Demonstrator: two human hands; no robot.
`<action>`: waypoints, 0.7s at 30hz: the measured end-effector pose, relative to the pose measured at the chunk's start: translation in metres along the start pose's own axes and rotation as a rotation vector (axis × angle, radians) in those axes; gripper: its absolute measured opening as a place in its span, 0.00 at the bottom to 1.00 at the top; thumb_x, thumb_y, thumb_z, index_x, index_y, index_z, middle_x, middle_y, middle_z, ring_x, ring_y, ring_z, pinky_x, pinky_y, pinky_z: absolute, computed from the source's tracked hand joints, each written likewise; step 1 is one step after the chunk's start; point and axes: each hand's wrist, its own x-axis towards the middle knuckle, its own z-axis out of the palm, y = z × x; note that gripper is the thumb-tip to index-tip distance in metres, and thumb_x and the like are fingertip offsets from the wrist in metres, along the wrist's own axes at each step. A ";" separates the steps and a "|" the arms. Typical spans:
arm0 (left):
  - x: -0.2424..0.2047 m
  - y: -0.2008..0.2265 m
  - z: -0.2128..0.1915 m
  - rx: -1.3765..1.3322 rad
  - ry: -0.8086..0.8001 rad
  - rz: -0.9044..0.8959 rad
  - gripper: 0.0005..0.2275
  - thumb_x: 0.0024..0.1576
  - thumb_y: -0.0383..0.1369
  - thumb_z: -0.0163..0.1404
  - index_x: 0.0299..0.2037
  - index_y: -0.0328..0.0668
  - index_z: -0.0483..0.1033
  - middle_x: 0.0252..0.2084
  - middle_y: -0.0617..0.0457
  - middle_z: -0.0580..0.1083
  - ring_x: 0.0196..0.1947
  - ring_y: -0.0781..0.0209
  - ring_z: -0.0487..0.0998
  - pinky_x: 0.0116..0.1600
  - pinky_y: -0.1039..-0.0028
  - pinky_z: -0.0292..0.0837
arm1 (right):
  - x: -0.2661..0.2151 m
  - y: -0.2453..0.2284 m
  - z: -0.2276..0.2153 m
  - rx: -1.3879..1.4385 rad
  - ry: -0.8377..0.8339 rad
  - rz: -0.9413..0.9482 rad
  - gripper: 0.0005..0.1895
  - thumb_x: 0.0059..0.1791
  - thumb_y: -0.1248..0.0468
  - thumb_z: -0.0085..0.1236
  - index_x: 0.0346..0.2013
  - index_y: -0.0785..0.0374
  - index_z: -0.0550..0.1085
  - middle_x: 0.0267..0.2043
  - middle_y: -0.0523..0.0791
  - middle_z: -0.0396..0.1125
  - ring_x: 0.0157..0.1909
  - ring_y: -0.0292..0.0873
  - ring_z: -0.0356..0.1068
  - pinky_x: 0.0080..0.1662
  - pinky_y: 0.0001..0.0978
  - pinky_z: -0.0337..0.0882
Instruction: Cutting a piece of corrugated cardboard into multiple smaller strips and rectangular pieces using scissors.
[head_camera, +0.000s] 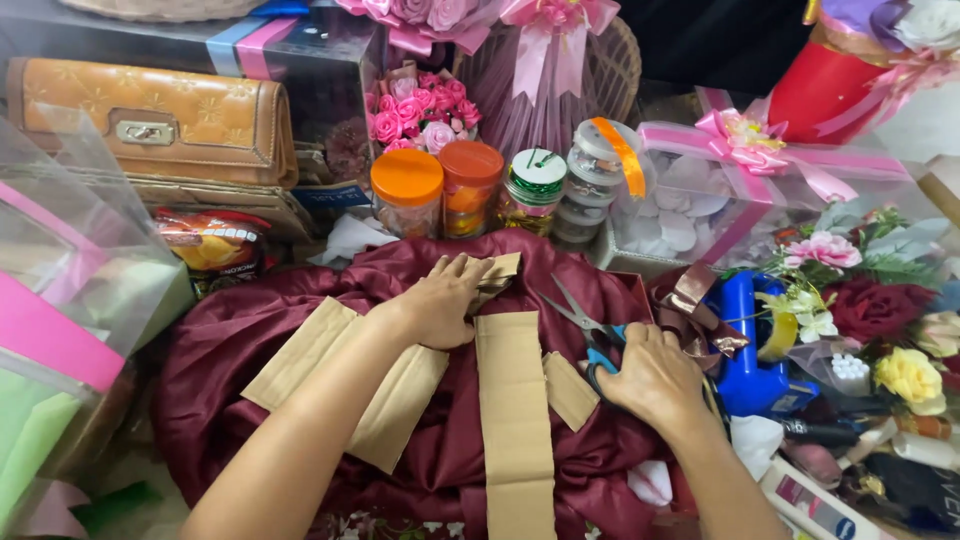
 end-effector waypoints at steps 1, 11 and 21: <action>-0.001 0.001 -0.005 0.003 -0.014 0.046 0.48 0.47 0.36 0.58 0.78 0.51 0.41 0.76 0.37 0.52 0.78 0.35 0.47 0.74 0.44 0.49 | -0.001 0.004 0.001 0.005 -0.047 -0.043 0.40 0.44 0.35 0.50 0.60 0.59 0.65 0.61 0.50 0.65 0.69 0.56 0.62 0.65 0.52 0.68; -0.008 -0.021 -0.031 -0.339 0.065 0.096 0.35 0.47 0.42 0.62 0.68 0.47 0.68 0.65 0.38 0.72 0.67 0.39 0.70 0.73 0.55 0.63 | -0.023 0.015 -0.031 0.188 -0.095 -0.281 0.37 0.47 0.52 0.51 0.69 0.66 0.63 0.65 0.60 0.65 0.70 0.61 0.62 0.70 0.55 0.60; -0.005 -0.012 -0.054 -0.434 -0.162 -0.028 0.48 0.43 0.65 0.48 0.74 0.50 0.56 0.70 0.51 0.67 0.69 0.55 0.69 0.71 0.67 0.60 | -0.055 -0.033 0.002 0.120 -0.003 -0.323 0.33 0.49 0.41 0.52 0.65 0.49 0.62 0.63 0.43 0.66 0.62 0.50 0.68 0.56 0.57 0.73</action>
